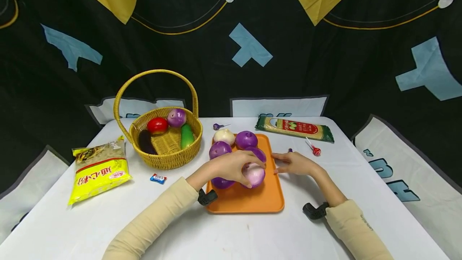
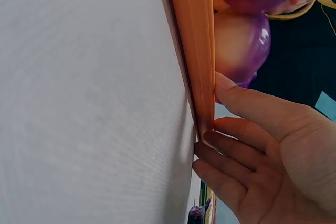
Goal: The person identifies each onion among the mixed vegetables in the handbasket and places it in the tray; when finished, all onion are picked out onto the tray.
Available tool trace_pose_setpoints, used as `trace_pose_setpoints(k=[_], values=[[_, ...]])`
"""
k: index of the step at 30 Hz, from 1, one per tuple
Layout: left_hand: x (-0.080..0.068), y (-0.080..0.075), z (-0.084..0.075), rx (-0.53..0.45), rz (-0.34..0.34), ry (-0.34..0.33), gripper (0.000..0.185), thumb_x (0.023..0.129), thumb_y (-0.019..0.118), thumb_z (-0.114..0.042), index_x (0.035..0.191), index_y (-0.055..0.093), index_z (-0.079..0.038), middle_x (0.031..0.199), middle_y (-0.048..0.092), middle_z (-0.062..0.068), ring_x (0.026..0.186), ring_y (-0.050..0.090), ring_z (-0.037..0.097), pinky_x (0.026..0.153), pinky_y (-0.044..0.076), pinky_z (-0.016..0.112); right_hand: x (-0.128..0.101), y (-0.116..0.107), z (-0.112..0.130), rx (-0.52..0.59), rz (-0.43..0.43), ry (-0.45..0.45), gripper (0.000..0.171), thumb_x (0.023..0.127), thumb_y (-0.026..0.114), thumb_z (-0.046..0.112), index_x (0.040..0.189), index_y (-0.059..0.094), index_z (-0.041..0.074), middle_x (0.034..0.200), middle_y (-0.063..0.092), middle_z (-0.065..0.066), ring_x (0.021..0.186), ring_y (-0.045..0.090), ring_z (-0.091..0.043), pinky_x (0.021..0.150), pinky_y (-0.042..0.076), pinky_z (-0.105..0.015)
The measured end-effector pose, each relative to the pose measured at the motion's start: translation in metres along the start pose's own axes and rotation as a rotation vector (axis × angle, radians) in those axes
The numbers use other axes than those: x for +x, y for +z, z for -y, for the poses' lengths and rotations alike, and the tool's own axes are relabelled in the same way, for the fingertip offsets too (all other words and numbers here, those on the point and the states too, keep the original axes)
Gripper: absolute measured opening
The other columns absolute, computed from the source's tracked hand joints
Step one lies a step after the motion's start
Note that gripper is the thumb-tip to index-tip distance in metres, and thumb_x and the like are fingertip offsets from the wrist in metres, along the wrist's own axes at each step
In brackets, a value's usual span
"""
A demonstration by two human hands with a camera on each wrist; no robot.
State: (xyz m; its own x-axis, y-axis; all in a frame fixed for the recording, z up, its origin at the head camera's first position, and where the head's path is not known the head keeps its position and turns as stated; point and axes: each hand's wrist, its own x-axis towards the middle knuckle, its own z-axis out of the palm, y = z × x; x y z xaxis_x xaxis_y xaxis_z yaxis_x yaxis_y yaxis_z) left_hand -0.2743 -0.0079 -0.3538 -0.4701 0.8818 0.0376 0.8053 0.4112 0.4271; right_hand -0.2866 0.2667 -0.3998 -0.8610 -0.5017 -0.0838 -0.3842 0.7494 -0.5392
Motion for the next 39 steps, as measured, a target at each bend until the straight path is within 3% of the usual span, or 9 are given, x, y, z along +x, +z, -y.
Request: trace_pose_setpoints(k=[11,15,19,23,29,35,39], values=[[0.006,-0.001,0.012,0.081,-0.027,-0.045,0.058,0.078,0.080,-0.013,0.132,0.059,-0.014,0.136,0.055,0.003,0.125,0.050,0.021,0.103,0.042,0.035,-0.004,0.003,-0.005,-0.006,-0.023,-0.010,0.065,0.089,0.069,0.034,0.140,0.047,0.000,0.137,0.052,-0.019,0.124,0.050,-0.037,0.100,0.043,-0.050],[0.004,-0.004,0.017,0.082,-0.024,-0.020,0.062,0.079,0.080,-0.014,0.136,0.056,-0.012,0.136,0.055,0.004,0.128,0.048,0.021,0.106,0.038,0.035,-0.004,0.004,-0.005,-0.012,-0.029,-0.026,0.065,0.089,0.069,0.033,0.140,0.047,0.000,0.136,0.053,-0.019,0.120,0.053,-0.034,0.098,0.045,-0.049],[-0.002,-0.014,0.019,0.070,-0.033,0.025,0.060,0.078,0.081,-0.014,0.133,0.057,-0.010,0.132,0.058,0.003,0.125,0.050,0.021,0.106,0.039,0.034,-0.004,0.003,-0.005,-0.013,-0.034,-0.040,0.064,0.089,0.069,0.033,0.139,0.048,-0.002,0.136,0.053,-0.020,0.118,0.055,-0.035,0.096,0.045,-0.050],[-0.015,-0.030,0.020,0.019,-0.079,0.017,0.057,0.078,0.081,-0.013,0.131,0.059,-0.008,0.131,0.059,0.005,0.125,0.050,0.023,0.105,0.040,0.038,-0.003,0.002,-0.004,-0.012,-0.024,-0.031,0.065,0.089,0.069,0.034,0.140,0.048,-0.001,0.137,0.052,-0.019,0.122,0.052,-0.037,0.099,0.044,-0.051],[-0.040,-0.056,0.033,-0.006,-0.181,-0.077,0.054,0.079,0.081,-0.013,0.129,0.061,-0.011,0.131,0.059,0.009,0.123,0.051,0.028,0.105,0.040,0.047,-0.003,0.000,-0.003,-0.020,-0.023,-0.021,0.064,0.089,0.069,0.033,0.140,0.047,-0.001,0.137,0.052,-0.019,0.121,0.052,-0.036,0.098,0.045,-0.050],[-0.070,-0.086,0.057,-0.016,-0.257,-0.257,0.055,0.078,0.081,-0.014,0.130,0.061,-0.014,0.126,0.061,0.009,0.115,0.055,0.032,0.092,0.050,0.045,-0.001,-0.001,-0.003,-0.020,-0.009,-0.019,0.065,0.089,0.069,0.034,0.140,0.048,-0.001,0.137,0.052,-0.019,0.118,0.054,-0.034,0.096,0.046,-0.048],[-0.088,-0.108,0.077,0.002,-0.275,-0.340,0.055,0.080,0.079,-0.014,0.131,0.059,-0.014,0.117,0.063,0.011,0.108,0.056,0.032,0.090,0.051,0.046,0.000,0.000,-0.003,-0.015,-0.006,-0.020,0.065,0.089,0.069,0.034,0.140,0.048,0.000,0.137,0.052,-0.019,0.120,0.053,-0.034,0.098,0.045,-0.049]])
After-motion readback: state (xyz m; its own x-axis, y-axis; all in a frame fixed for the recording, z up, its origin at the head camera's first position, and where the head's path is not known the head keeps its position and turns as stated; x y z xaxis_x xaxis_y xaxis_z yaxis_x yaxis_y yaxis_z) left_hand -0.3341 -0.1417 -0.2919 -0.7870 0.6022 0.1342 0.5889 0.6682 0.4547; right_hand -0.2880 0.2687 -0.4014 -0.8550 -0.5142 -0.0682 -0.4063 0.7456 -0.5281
